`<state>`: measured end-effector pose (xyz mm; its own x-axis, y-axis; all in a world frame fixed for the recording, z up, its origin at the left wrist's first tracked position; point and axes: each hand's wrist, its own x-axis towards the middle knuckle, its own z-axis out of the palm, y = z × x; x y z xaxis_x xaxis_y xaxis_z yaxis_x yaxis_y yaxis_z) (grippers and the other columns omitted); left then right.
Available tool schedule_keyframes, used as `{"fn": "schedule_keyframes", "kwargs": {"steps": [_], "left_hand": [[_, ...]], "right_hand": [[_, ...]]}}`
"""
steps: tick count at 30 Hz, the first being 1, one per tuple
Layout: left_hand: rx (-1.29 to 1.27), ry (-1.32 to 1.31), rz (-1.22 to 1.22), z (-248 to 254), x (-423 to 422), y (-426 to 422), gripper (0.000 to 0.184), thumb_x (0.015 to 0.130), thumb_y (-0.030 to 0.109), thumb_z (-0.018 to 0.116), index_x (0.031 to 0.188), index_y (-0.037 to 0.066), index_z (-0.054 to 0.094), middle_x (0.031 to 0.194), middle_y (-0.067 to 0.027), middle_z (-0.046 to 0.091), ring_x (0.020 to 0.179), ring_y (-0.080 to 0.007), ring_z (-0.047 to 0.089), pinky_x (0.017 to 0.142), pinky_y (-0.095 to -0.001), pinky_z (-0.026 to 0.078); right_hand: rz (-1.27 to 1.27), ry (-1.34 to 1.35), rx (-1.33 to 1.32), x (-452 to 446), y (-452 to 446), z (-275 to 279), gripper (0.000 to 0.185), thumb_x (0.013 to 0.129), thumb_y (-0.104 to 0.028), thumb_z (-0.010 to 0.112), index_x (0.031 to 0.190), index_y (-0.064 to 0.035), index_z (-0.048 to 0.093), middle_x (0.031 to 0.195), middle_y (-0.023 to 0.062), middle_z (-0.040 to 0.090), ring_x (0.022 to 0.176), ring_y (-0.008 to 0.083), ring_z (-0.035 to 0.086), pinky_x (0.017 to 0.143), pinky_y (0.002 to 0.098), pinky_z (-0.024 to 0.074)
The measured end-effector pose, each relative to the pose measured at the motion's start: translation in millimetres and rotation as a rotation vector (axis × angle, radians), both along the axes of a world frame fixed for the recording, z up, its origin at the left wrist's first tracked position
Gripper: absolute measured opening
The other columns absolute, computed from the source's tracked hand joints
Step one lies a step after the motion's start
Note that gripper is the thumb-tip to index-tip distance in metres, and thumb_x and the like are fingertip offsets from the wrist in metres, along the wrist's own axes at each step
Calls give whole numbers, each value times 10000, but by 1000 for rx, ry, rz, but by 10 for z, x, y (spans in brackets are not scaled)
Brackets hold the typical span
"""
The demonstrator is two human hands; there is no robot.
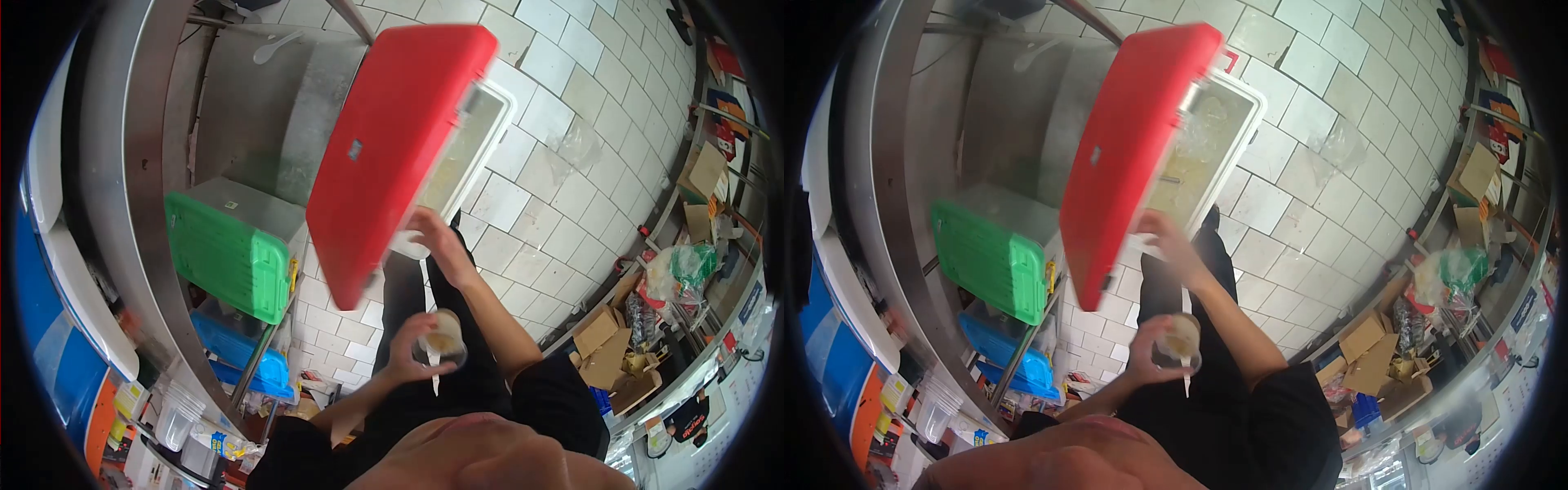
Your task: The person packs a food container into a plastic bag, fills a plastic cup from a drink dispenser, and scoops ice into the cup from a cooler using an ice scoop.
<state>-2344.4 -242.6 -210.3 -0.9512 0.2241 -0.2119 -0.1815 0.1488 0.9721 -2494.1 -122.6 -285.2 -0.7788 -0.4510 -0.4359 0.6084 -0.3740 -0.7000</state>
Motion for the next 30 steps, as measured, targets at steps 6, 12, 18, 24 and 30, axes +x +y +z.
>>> {"fn": "schedule_keyframes", "kwargs": {"steps": [6, 12, 18, 24, 30], "left_hand": [[-142, -11, 148, -507, -175, -137, 953, 510, 26, 836, 1284, 88, 284, 1244, -188, 409, 1157, -307, 445, 953, -440, 410], [-301, 65, 216, -582, -254, -316, 965, 493, 35, 837, 1276, 95, 277, 1248, -182, 392, 1179, -311, 423, 966, -479, 407], [-437, 229, 208, -536, -746, -800, 988, 495, 189, 866, 1260, 96, 248, 1232, -201, 397, 1137, -345, 450, 955, -496, 412], [-432, 289, 362, -584, -832, -1009, 952, 524, 163, 856, 1258, 106, 253, 1221, -171, 408, 1158, -334, 438, 966, -480, 419], [-448, 147, 406, -724, -463, -1044, 924, 518, 178, 861, 1224, 46, 280, 1211, -167, 424, 1135, -331, 457, 933, -460, 423]], "right_hand": [[347, 422, -254, -649, -823, 211, 609, 914, -439, 439, 1380, -61, 332, 1414, 104, 351, 1311, 224, 306, 1056, 349, 253], [213, 443, 779, -820, -624, -1422, 314, 818, -130, 593, 1112, -23, 577, 959, 163, 657, 886, 277, 643, 779, 364, 499], [878, 811, 1421, -278, -332, -2784, 237, 795, -203, 607, 997, -79, 618, 977, 129, 624, 906, 303, 597, 785, 442, 464], [873, 618, 1381, -158, -588, -2950, 165, 828, -121, 485, 890, -42, 616, 881, 149, 623, 810, 291, 620, 710, 426, 501], [905, 430, 1570, -600, -152, -1674, 194, 835, -106, 462, 857, -25, 637, 808, 167, 660, 741, 321, 660, 625, 432, 525]]}}
